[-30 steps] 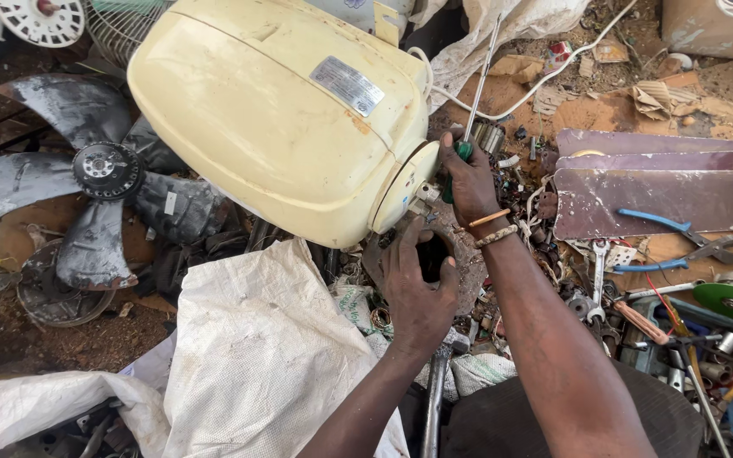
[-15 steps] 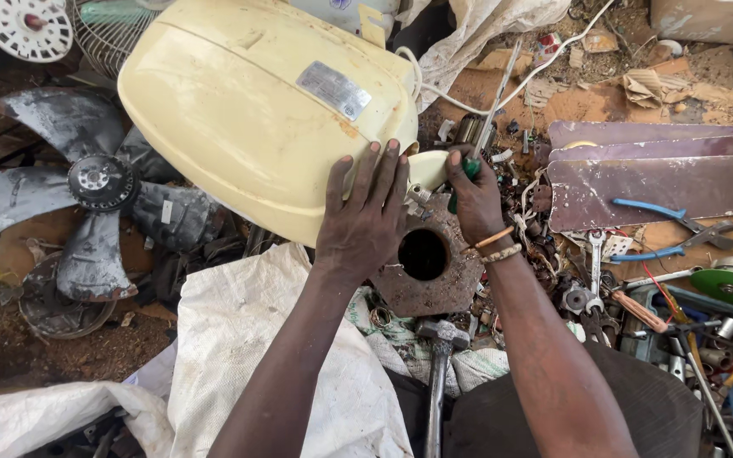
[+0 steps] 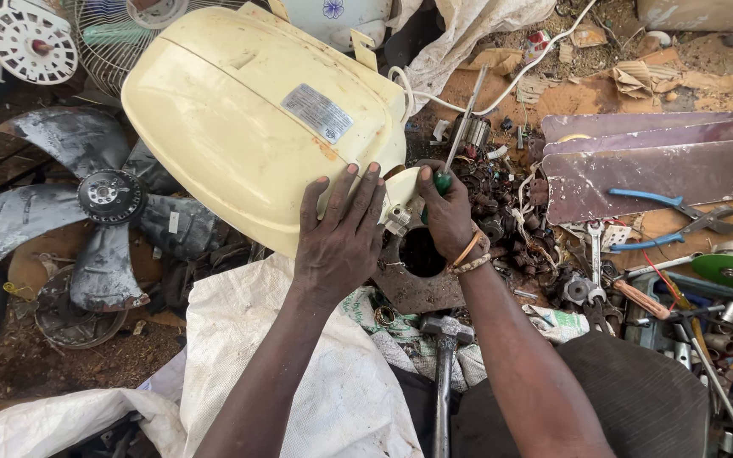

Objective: The person uses a screwdriver to pry open and remove the plastic casing of a small white appliance. They work around the seams and fasteners, eventually detaching a section of the casing.

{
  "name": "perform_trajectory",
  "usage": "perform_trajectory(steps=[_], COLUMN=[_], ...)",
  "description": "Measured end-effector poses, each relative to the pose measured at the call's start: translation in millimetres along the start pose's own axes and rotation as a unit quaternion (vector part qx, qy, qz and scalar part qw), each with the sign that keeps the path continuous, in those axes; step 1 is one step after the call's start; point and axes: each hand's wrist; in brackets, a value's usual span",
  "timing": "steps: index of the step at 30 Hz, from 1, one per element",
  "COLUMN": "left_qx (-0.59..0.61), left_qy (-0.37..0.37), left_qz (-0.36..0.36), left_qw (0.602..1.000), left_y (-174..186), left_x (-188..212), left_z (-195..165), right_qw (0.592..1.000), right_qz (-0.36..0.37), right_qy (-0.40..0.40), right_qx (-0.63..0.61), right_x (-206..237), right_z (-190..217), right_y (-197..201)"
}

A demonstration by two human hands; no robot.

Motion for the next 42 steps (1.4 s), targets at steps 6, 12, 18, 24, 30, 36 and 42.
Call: perform_trajectory(steps=[6, 12, 18, 24, 30, 36, 42], left_qx=[0.156, 0.043, 0.006, 0.008, 0.017, 0.009, 0.023], left_qy=[0.075, 0.148, 0.165, 0.165, 0.159, 0.153, 0.152], left_qz=[-0.023, -0.011, -0.007, -0.006, -0.011, -0.008, -0.020], left_qw=[0.985, 0.988, 0.986, 0.986, 0.987, 0.988, 0.988], left_y=[8.5, 6.8, 10.1, 5.8, 3.7, 8.7, 13.7], left_x=[-12.4, -47.4, -57.1, -52.6, -50.4, -47.0, -45.8], left_z=[8.3, 24.0, 14.8, 19.2, 20.2, 23.4, 25.6], right_qw=[0.996, 0.928, 0.959, 0.958, 0.954, 0.957, 0.957], right_qz=[0.090, 0.169, 0.085, -0.006, 0.040, -0.007, 0.027], right_qy=[0.018, 0.051, 0.069, 0.182, 0.073, 0.141, 0.105], right_qx=[0.006, 0.330, 0.262, 0.222, 0.287, 0.252, 0.268], right_x=[-18.9, -24.3, 6.2, 29.4, 3.9, 32.2, 16.3], right_z=[21.7, 64.5, 66.8, 46.6, 47.3, 34.2, 41.6], right_y=[-1.2, -3.2, 8.1, 4.5, 3.7, 10.0, -1.6])
Point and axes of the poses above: each hand's wrist, its own x-axis away from the middle knuckle, its own y-axis out of the back of the hand, z = x × y, and after that the axes turned 10 degrees about -z, right-handed
